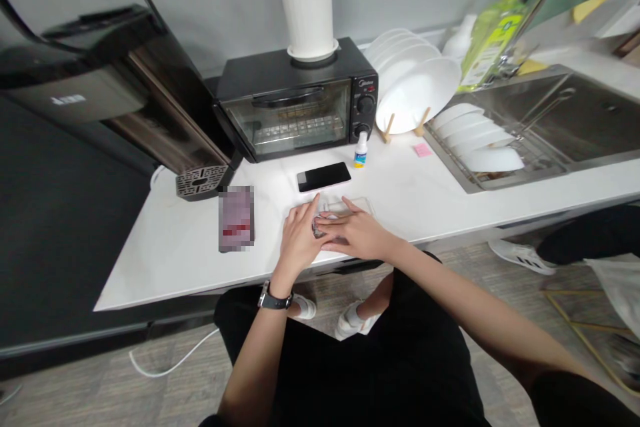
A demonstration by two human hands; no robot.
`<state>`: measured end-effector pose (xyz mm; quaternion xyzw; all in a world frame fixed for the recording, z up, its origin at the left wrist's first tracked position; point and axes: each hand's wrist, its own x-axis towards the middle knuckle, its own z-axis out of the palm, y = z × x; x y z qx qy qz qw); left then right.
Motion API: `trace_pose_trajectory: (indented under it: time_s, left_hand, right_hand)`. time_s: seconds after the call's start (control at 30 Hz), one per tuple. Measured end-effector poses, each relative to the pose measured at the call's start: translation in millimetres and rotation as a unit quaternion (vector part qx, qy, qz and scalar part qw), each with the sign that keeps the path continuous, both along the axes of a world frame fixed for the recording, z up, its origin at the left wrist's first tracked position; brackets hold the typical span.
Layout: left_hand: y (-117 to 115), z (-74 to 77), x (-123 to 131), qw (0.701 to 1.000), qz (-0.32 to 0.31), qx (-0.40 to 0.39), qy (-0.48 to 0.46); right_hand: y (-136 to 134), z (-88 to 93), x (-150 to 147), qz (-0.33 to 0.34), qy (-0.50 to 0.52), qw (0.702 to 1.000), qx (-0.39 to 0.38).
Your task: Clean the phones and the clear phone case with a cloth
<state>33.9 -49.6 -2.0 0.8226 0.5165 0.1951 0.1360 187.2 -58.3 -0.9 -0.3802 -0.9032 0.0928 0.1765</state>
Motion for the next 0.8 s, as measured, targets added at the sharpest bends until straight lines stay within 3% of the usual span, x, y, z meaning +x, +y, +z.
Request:
trace_pose_trajectory:
  time_s: [0.13, 0.3, 0.43, 0.6, 0.67, 0.8]
  left_hand:
    - [1, 1.2, -1, 1.000, 0.006, 0.004, 0.001]
    - [2, -0.4, -3, 1.000, 0.017, -0.006, -0.018]
    - [1, 0.2, -6, 0.999, 0.016, -0.013, -0.037]
    - [1, 3.2, -7, 0.999, 0.023, -0.015, -0.020]
    - [1, 3.2, -8, 1.000, 0.024, -0.011, -0.015]
    - [2, 0.0, -8, 0.999, 0.025, -0.005, -0.019]
  right_hand:
    - [8, 2.3, 22, -0.025, -0.014, 1.000, 0.004]
    - [-10, 11.7, 57, -0.070, -0.045, 0.996, -0.022]
    - [-12, 11.0, 33, -0.022, -0.043, 0.998, -0.035]
    - [8, 2.5, -11, 0.009, -0.024, 1.000, -0.005]
    - [13, 1.7, -7, -0.012, -0.020, 1.000, 0.001]
    - [1, 4.3, 32, -0.080, -0.028, 0.996, -0.010]
